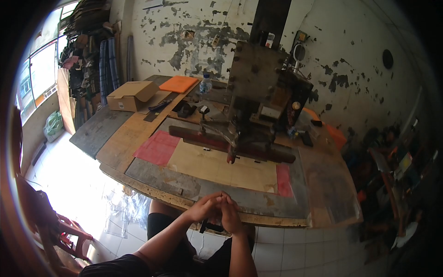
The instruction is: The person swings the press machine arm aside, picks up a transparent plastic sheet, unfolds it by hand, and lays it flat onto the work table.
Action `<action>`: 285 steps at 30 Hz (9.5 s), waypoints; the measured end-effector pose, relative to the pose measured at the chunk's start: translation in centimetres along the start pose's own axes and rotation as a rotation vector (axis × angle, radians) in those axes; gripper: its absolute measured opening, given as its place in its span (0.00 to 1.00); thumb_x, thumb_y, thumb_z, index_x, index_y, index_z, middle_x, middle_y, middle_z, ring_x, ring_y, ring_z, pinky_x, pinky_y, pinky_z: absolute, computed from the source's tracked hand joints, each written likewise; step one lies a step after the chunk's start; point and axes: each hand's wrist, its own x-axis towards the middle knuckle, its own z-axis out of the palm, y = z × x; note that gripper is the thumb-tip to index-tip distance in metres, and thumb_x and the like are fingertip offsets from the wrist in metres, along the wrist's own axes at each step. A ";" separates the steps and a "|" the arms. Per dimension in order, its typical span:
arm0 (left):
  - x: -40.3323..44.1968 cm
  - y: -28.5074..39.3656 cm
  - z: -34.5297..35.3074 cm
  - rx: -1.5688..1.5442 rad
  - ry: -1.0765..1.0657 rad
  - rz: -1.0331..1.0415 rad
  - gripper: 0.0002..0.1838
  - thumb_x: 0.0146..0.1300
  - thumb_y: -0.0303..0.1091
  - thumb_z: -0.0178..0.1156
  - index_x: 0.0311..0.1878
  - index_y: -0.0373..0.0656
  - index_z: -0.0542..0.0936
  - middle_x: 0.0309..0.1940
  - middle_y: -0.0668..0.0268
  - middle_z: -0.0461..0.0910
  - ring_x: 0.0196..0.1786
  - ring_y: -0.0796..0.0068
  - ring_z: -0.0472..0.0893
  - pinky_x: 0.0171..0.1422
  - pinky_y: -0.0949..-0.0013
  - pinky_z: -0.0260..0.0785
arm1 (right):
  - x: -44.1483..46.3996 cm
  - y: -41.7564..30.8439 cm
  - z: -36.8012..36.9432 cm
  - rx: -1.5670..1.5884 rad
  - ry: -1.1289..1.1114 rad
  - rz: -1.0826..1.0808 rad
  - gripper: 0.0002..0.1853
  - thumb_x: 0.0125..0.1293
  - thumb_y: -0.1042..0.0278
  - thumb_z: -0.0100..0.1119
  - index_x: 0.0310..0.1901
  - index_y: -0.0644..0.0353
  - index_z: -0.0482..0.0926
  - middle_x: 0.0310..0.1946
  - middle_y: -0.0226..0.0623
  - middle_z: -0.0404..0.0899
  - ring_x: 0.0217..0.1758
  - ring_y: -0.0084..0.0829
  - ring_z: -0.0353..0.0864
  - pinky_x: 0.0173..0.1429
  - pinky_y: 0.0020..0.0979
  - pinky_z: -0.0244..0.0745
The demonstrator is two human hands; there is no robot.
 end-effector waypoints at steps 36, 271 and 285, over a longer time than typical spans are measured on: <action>0.3 -0.2 0.0 0.069 0.025 0.004 0.22 0.80 0.47 0.40 0.59 0.39 0.72 0.56 0.53 0.84 0.35 0.73 0.85 0.25 0.77 0.74 | -0.5 -0.5 0.0 -0.475 0.025 -0.456 0.21 0.81 0.73 0.48 0.71 0.68 0.69 0.55 0.54 0.80 0.56 0.47 0.83 0.61 0.41 0.79; -8.5 7.1 -15.6 1.406 1.010 0.076 0.11 0.73 0.35 0.61 0.42 0.35 0.81 0.43 0.56 0.81 0.50 0.51 0.79 0.57 0.55 0.70 | -11.8 -3.3 -40.4 -1.285 0.804 0.604 0.35 0.70 0.37 0.60 0.63 0.62 0.82 0.71 0.52 0.73 0.71 0.50 0.75 0.71 0.46 0.71; -8.8 6.6 -16.5 1.378 0.985 0.167 0.11 0.72 0.36 0.62 0.40 0.36 0.82 0.41 0.58 0.82 0.49 0.53 0.80 0.57 0.56 0.70 | -8.4 -4.3 -39.4 -1.514 0.910 0.727 0.38 0.60 0.28 0.66 0.52 0.61 0.87 0.56 0.48 0.82 0.62 0.49 0.81 0.64 0.49 0.76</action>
